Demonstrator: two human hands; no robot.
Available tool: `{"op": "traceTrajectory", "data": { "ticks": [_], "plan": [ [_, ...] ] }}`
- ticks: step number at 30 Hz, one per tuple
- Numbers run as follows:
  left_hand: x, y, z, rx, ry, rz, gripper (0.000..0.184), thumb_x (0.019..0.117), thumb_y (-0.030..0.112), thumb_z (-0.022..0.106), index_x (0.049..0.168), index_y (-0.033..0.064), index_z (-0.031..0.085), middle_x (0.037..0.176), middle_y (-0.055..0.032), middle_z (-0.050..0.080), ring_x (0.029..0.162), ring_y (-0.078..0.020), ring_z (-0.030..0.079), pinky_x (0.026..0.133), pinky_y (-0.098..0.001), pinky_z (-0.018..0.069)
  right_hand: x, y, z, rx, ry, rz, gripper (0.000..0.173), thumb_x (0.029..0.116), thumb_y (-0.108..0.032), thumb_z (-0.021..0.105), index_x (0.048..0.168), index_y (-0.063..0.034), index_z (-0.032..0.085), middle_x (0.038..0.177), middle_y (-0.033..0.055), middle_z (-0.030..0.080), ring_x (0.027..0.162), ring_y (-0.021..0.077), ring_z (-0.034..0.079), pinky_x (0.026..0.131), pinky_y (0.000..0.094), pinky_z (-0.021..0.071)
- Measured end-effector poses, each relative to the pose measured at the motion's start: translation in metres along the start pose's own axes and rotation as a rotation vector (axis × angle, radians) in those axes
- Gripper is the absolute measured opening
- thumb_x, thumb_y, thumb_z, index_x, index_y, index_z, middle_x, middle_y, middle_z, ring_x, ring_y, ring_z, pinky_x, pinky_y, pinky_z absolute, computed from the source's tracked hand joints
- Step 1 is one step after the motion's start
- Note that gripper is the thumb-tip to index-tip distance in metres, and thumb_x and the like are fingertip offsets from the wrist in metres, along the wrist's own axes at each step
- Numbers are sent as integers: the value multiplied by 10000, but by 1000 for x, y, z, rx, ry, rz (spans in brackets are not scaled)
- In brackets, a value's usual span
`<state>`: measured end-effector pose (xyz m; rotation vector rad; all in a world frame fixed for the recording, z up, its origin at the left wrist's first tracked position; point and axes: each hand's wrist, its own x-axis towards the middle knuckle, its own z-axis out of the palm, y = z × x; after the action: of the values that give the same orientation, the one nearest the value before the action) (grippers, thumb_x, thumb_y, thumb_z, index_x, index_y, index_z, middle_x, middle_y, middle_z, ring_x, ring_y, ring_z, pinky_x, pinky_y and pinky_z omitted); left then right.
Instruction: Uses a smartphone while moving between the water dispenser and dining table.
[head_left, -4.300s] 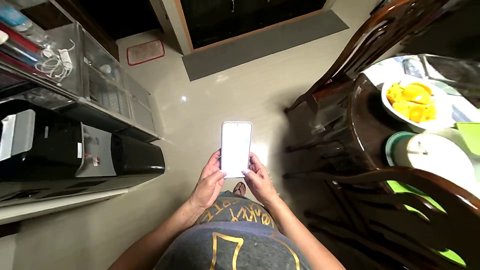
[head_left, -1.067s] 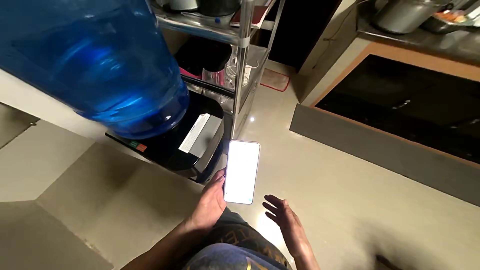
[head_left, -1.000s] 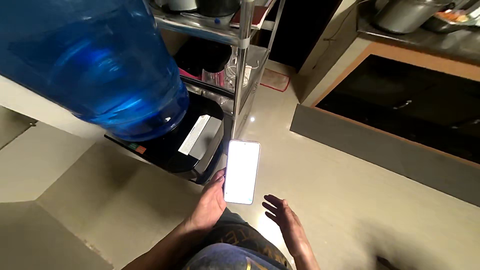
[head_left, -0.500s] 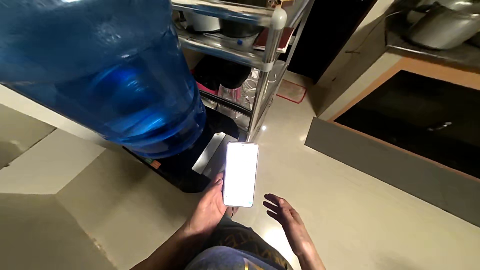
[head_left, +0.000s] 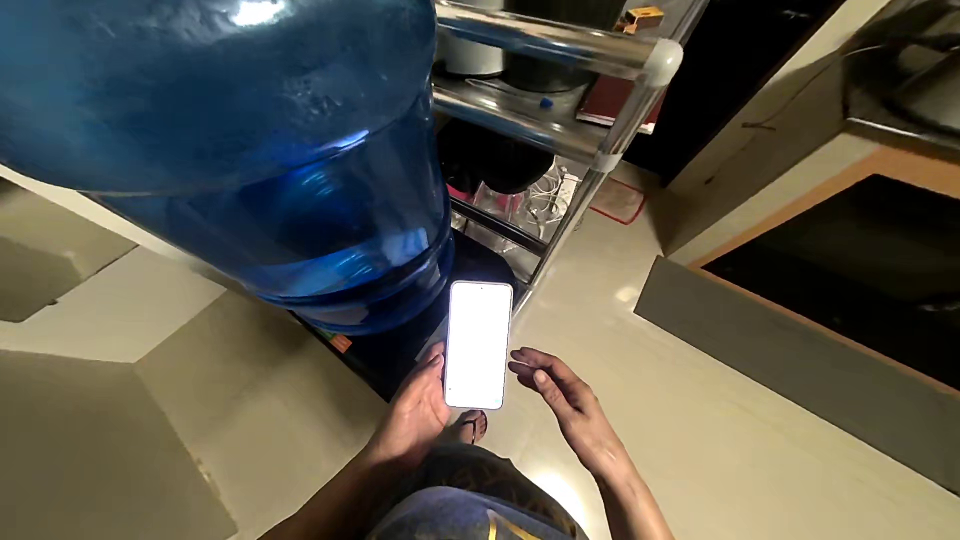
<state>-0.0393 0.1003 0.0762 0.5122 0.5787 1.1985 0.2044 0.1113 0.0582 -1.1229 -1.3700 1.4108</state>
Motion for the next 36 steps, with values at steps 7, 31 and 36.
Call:
{"op": "traceTrajectory", "data": {
  "ticks": [7,31,36],
  "plan": [
    [5,-1,-8,37,26,-12,516,1110,269,323,1556,18,258,1478,-182,507,1336,-298,548,1100,-500,479,17,-1,30,366,-165,66,562,1016,-94,512,1532,43,336,1410,160,581,1234,236,618,1066,407,517],
    [-5,-19,6,64,92,7,467,1098,219,329,1519,16,332,1396,-180,574,1266,-270,595,1066,-460,506,-9,7,44,302,-249,-44,841,906,77,599,1574,42,90,1446,184,527,1270,228,604,1060,365,535],
    [-11,-17,11,85,86,-11,458,1102,203,306,1525,28,307,1394,-162,568,1256,-259,601,1042,-464,524,-15,9,45,257,-222,-33,837,920,68,588,1578,52,71,1459,182,515,1268,207,606,1051,349,544]
  ]
}}
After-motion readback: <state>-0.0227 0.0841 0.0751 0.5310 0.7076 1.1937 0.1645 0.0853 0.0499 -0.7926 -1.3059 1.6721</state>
